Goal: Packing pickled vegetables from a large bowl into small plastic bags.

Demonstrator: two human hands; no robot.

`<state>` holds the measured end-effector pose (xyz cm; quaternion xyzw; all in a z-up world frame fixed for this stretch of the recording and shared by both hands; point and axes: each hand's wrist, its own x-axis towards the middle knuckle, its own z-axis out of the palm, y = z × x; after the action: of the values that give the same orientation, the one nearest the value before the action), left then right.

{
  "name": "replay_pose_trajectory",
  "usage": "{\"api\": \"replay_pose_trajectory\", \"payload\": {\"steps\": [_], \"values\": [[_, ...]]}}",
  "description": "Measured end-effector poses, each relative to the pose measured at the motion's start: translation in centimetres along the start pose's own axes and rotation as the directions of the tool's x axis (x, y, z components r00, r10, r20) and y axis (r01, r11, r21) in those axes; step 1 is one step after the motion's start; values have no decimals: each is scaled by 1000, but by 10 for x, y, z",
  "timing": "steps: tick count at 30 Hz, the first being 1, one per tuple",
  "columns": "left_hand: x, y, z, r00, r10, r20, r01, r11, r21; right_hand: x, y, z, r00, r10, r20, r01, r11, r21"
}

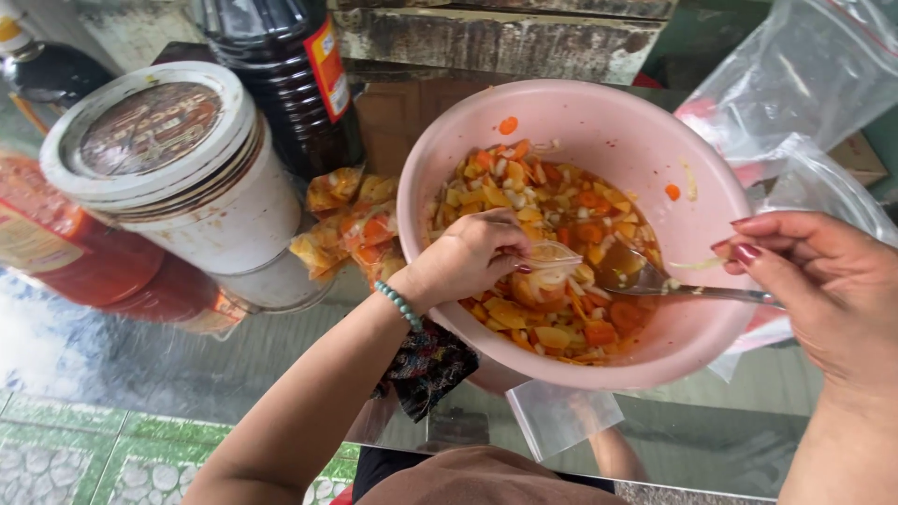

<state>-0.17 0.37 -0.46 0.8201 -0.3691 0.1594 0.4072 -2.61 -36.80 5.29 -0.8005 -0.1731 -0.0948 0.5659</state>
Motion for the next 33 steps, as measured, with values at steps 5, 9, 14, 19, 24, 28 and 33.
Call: {"api": "replay_pose_trajectory", "payload": {"steps": [5, 9, 14, 19, 24, 28, 33], "values": [[5, 2, 0, 990, -97, 99, 100, 994, -33, -32, -11, 7, 993, -82, -88, 68, 987, -148], [14, 8, 3, 971, -181, 157, 200, 973, -116, -41, -25, 29, 969, -227, -94, 189, 933, -306], [16, 12, 19, 973, -133, 188, 154, 983, -102, -46, -34, 48, 925, -372, -80, 299, 840, -452], [7, 12, 19, 994, -11, 105, 10, 1000, 10, -13, -32, 96, 948, -251, 194, 308, 872, -379], [7, 13, 16, 994, 23, 106, -23, 1000, -1, 7, -22, 112, 950, -138, 280, 261, 842, -472], [11, 14, 19, 993, 1, 119, 3, 999, -39, 7, -20, 113, 929, -243, 280, 353, 809, -470], [13, 21, 15, 983, -180, 33, 183, 974, -136, 8, -8, 116, 971, -144, 190, 214, 878, -428]]}}
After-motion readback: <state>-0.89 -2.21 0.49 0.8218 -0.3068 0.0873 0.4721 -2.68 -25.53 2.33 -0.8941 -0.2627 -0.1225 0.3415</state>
